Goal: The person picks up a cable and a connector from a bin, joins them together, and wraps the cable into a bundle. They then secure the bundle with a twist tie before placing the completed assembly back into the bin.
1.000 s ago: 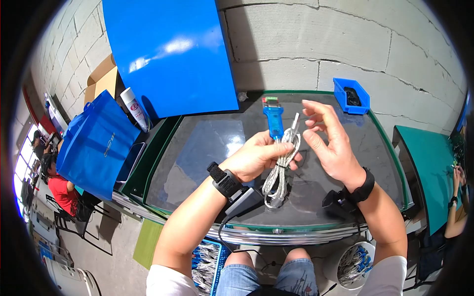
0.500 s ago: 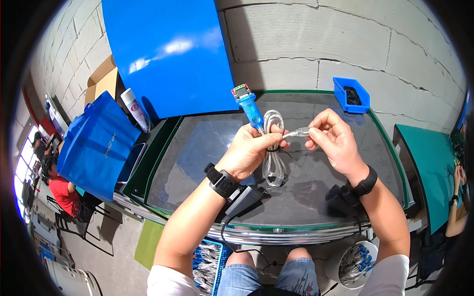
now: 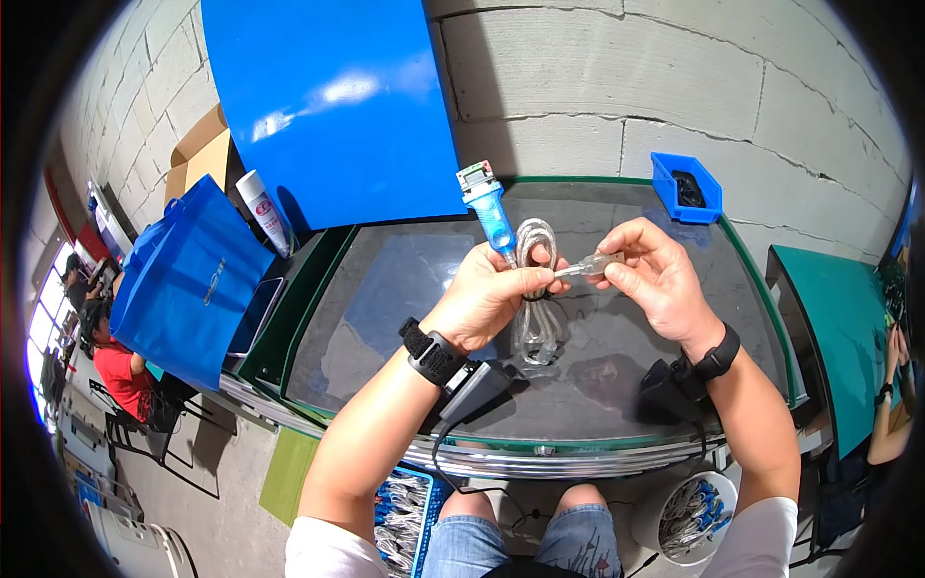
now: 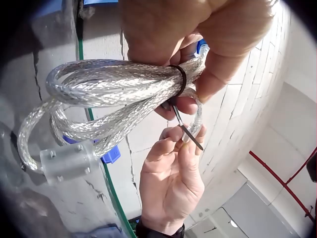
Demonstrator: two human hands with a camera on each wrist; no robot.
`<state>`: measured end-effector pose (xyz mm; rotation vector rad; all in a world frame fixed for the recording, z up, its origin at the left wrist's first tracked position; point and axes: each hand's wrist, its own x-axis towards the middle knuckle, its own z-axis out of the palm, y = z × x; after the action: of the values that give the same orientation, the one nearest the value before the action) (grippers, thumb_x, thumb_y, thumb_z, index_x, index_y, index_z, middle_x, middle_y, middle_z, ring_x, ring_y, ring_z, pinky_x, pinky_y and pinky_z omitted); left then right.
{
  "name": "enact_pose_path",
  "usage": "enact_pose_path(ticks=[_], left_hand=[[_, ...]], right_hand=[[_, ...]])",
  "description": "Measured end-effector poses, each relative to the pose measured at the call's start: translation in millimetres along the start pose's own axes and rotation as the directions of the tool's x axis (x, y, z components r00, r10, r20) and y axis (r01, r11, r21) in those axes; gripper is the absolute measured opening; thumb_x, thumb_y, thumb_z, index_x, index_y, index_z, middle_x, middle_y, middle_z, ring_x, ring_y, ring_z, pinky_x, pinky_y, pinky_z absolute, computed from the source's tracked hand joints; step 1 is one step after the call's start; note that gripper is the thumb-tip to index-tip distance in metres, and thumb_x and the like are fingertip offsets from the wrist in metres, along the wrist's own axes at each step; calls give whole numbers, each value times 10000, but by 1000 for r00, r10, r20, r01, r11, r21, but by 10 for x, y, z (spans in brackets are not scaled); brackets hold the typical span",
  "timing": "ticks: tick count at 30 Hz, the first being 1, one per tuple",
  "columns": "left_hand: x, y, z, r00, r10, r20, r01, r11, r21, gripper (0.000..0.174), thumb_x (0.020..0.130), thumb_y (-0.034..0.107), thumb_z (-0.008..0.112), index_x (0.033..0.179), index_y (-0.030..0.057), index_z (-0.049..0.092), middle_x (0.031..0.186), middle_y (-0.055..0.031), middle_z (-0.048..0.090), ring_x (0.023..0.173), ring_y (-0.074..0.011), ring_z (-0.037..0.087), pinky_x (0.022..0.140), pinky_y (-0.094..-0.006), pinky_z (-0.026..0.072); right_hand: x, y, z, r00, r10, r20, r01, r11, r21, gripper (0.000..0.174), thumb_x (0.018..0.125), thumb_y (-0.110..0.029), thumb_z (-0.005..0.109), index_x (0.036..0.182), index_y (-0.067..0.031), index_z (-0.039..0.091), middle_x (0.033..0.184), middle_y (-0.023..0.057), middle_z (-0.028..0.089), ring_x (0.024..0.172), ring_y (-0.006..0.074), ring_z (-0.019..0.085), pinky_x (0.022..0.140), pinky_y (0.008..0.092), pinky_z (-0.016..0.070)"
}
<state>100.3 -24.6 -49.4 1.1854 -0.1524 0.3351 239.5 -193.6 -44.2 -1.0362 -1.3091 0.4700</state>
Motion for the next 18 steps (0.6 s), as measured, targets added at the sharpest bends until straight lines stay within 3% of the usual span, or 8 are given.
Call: enact_pose_path(ticks=[7,12,14,18], left_hand=[[-11,-4,38,999,-28,-17,28,999,35,185,766,41,693,866,62,539,828,-57,608,744,-151,604,748,-306,505],[3,-24,38,1000,-22,3,22,999,41,191,763,50,701,868,68,543,831,-56,610,741,-152,602,749,-295,490],[-6,-3,95,999,-35,20,35,999,37,173,770,54,702,872,50,561,843,-49,615,762,-132,600,711,-252,483],[-2,-16,90,996,-59,61,59,998,12,188,769,42,699,892,48,557,864,-49,607,771,-129,596,713,-246,478]], right_hand=[[-20,-43,117,998,50,-31,-49,998,43,180,882,-51,562,1050,-7,513,927,57,592,793,115,616,707,228,493],[-33,-68,104,989,61,-137,-72,994,-83,97,871,-96,600,887,-8,563,777,37,602,660,69,582,575,203,492],[-28,-93,101,987,67,-149,-80,994,-77,106,872,-110,602,851,-12,564,733,30,596,621,59,565,542,200,483],[-38,-117,72,981,108,-159,-119,991,-58,158,883,-152,595,808,-19,558,656,26,582,549,52,541,489,194,462]])
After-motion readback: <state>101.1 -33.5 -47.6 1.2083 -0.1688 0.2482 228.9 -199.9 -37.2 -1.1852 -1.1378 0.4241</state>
